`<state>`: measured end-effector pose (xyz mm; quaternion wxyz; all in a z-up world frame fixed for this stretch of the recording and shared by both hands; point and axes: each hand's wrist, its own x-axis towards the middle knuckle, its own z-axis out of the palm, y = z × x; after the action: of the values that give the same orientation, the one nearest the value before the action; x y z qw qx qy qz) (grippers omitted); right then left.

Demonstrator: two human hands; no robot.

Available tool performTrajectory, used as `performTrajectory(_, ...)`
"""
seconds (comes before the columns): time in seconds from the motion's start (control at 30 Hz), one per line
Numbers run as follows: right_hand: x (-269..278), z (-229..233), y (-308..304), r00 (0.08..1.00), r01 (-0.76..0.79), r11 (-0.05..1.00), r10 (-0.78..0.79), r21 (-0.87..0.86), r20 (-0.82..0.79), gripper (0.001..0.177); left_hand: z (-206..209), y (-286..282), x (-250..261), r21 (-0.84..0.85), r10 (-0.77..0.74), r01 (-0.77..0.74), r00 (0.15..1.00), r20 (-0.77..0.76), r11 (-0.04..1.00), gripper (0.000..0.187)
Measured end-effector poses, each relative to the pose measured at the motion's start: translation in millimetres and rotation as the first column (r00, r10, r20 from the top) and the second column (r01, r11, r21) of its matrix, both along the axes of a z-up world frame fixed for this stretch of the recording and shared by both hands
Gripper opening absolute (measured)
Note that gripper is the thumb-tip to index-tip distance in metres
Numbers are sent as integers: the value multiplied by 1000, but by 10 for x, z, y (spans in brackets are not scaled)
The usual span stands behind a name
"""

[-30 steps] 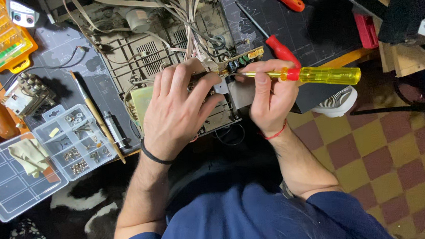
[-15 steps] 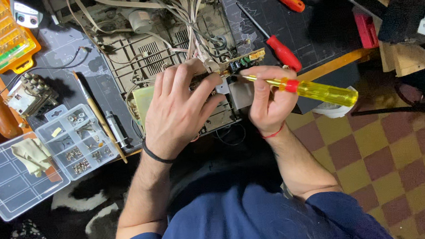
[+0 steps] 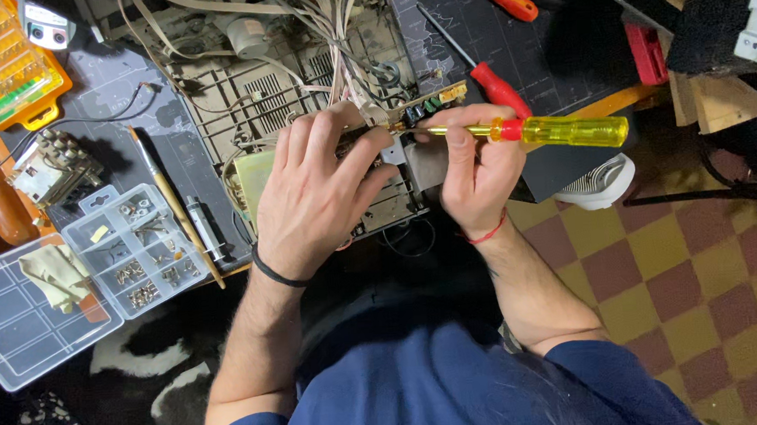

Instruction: The person uses a red screwdriver to loosen and remove screws from a circuit board assembly. They detach a green circuit board with a heatsink, inspect it, and then reattach it to the main chassis, securing it with screws using both red and yellow screwdrivers.

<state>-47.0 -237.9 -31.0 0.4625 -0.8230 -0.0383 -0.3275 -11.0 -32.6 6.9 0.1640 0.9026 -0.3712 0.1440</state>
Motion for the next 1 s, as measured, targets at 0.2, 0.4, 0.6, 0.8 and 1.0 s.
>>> performTrajectory(0.2,-29,-29,-30,999,-30,998,32,49,-44,34,-3,0,1,4,7,-7,1000,15,1000,29)
performTrajectory(0.4,-42,14,-41,999,-32,999,31,-27,-43,39,-30,15,7,-17,-6,6,1000,-4,1000,30)
performTrajectory(0.6,43,293,-184,979,-170,973,149,-158,-141,25,-31,16,3,-2,-3,3,1000,7,1000,29)
performTrajectory(0.8,131,443,-211,951,-257,958,229,-126,-206,25,-35,21,-3,15,1,-1,1000,30,1000,30)
performTrajectory(1.0,289,572,-335,921,-380,850,310,-365,-237,20,-45,23,-3,42,12,-14,999,48,999,34)
